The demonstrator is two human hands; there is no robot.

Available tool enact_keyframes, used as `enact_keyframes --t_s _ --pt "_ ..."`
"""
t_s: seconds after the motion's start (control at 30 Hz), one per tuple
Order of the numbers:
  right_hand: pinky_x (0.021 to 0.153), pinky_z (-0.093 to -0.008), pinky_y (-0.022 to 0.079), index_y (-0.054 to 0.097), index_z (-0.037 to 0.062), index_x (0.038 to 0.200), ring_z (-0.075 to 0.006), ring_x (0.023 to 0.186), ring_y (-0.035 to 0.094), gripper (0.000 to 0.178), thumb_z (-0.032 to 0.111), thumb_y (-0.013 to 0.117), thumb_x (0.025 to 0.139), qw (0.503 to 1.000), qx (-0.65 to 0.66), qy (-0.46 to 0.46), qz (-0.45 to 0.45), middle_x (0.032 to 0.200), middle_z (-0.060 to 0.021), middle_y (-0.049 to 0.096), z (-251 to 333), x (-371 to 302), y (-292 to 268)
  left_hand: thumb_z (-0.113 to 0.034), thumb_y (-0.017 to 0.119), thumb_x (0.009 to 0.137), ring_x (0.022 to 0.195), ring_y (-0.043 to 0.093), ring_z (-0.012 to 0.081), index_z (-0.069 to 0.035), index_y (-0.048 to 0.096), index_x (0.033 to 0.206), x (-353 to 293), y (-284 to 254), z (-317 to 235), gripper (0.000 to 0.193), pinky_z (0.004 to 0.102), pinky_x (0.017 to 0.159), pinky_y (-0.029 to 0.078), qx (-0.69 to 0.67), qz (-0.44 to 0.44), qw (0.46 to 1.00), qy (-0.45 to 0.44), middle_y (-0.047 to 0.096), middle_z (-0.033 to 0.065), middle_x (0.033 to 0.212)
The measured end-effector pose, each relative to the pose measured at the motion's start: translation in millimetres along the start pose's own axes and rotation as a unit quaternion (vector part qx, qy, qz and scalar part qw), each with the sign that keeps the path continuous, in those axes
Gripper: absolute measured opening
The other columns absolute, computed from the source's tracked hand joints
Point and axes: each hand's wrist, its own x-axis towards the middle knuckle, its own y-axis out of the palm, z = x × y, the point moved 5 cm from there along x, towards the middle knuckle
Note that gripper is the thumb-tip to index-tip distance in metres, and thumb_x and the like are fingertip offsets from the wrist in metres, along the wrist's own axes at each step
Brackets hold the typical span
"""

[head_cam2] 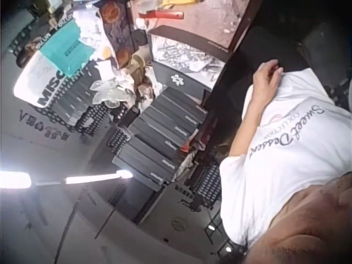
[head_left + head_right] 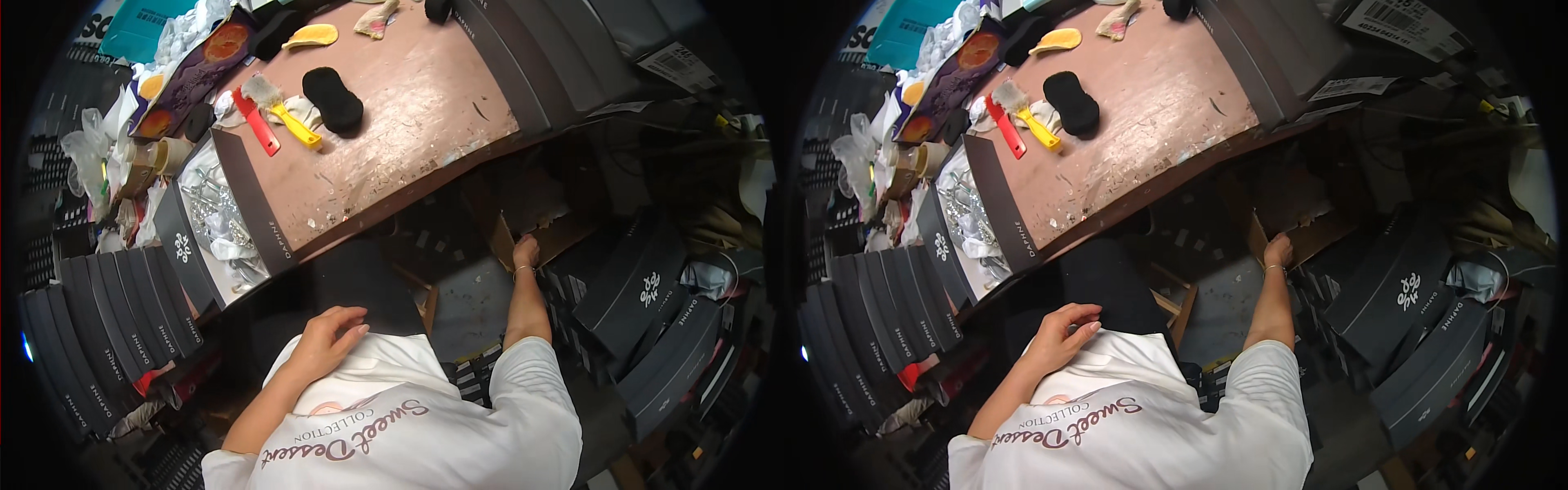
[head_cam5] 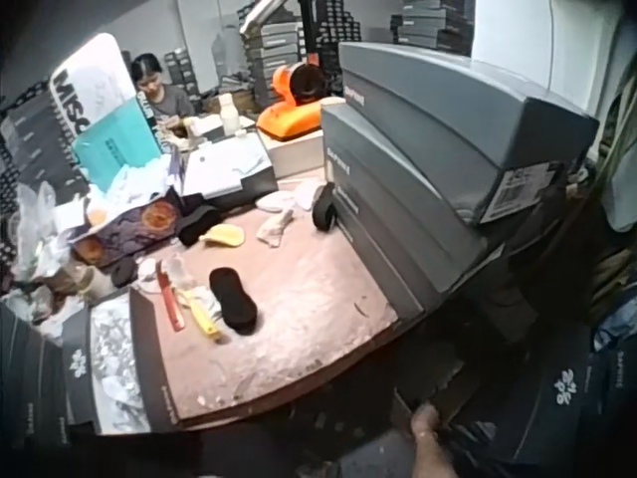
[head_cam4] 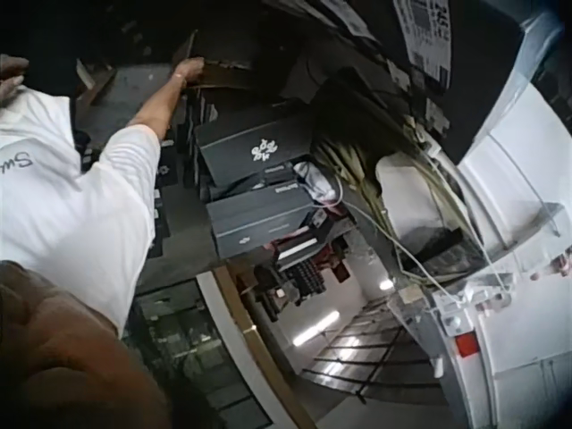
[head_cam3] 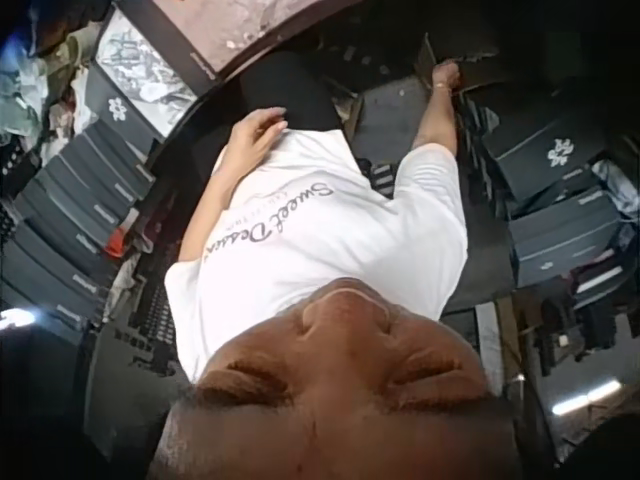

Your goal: Inspecting, cleaning with a brush, and packing glittery high-heeled shoes into boxes.

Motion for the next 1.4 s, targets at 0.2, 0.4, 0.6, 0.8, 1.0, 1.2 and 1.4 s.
enact_keyframes --t_s 0.2,0.4,0.6,0.8,1.0,1.2,1.4 --pt "0.094 -0.0562 0.039 0.066 0.0186 0.098 -0.0359 0.106 0.06 0.02 0.026 0.05 0.09 0.998 -0.036 0.038 0.047 0.108 -0.0153 0.066 -20 -3 24 -0.02 0.064 0.088 0.089 0.063 0.0234 0.0 0.061 0.114 2 2 5 0.032 0.0292 0.072 0.049 0.016 -0.01 1.0 0.005 0.063 0.014 0.098" --pt "0.09 -0.0554 0.04 0.063 0.0125 0.103 -0.0341 0.105 0.058 0.022 0.023 0.048 0.09 0.979 -0.121 -0.145 0.077 0.113 -0.0137 0.061 -6 -26 32 -0.019 0.063 0.088 0.089 0.063 0.0239 0.0 0.061 0.114 8 4 0 0.032 0.0295 0.074 0.049 0.019 -0.001 1.0 -0.006 0.063 0.0144 0.099" --pt "0.099 -0.0534 0.031 0.065 0.0121 0.106 -0.0285 0.121 0.047 0.026 0.023 0.051 0.087 0.976 -0.15 -0.16 0.018 0.123 -0.0113 0.054 -18 -51 30 -0.019 0.064 0.087 0.09 0.064 0.0254 0.0 0.062 0.113 9 -1 -4 0.032 0.0308 0.076 0.05 0.001 0.01 1.0 0.0 0.063 0.0152 0.098" --pt "0.101 -0.0651 0.025 0.073 0.0161 0.098 -0.0303 0.123 0.046 0.025 0.026 0.053 0.087 0.931 -0.337 -0.1 0.098 0.129 -0.0091 0.053 -68 -33 56 -0.016 0.063 0.089 0.092 0.063 0.0203 -0.001 0.062 0.113 -1 -12 19 0.029 0.0294 0.08 0.05 0.021 -0.01 0.998 0.053 0.063 0.0128 0.1" --pt "0.074 -0.0473 0.05 0.066 0.0031 0.085 -0.0394 0.083 0.064 0.024 0.026 0.068 0.08 0.965 -0.119 -0.234 0.015 0.088 -0.0189 0.067 34 -78 -32 -0.008 0.064 0.085 0.086 0.065 0.0222 0.0 0.064 0.106 -23 -59 8 0.023 0.0296 0.075 0.051 -0.04 -0.177 0.967 0.178 0.065 0.0134 0.095" --pt "0.069 -0.0366 0.05 0.059 -0.0021 0.082 -0.022 0.077 0.064 0.017 0.013 0.057 0.09 0.857 0.269 -0.386 0.212 0.078 -0.0151 0.063 234 -200 -111 -0.005 0.067 0.08 0.103 0.057 0.0322 -0.001 0.059 0.113 -38 -165 29 0.035 0.0379 0.089 0.046 0.172 -0.437 0.844 0.258 0.059 0.0157 0.112" --pt "0.079 -0.0375 0.048 0.06 -0.0014 0.104 -0.0277 0.088 0.063 0.028 0.023 0.057 0.09 0.639 0.286 -0.688 0.191 0.091 -0.0183 0.064 439 -418 -171 -0.022 0.07 0.078 0.108 0.051 0.0302 -0.003 0.056 0.11 9 -201 71 0.04 0.0551 0.1 0.034 0.353 -0.277 0.876 0.176 0.054 0.0129 0.107"
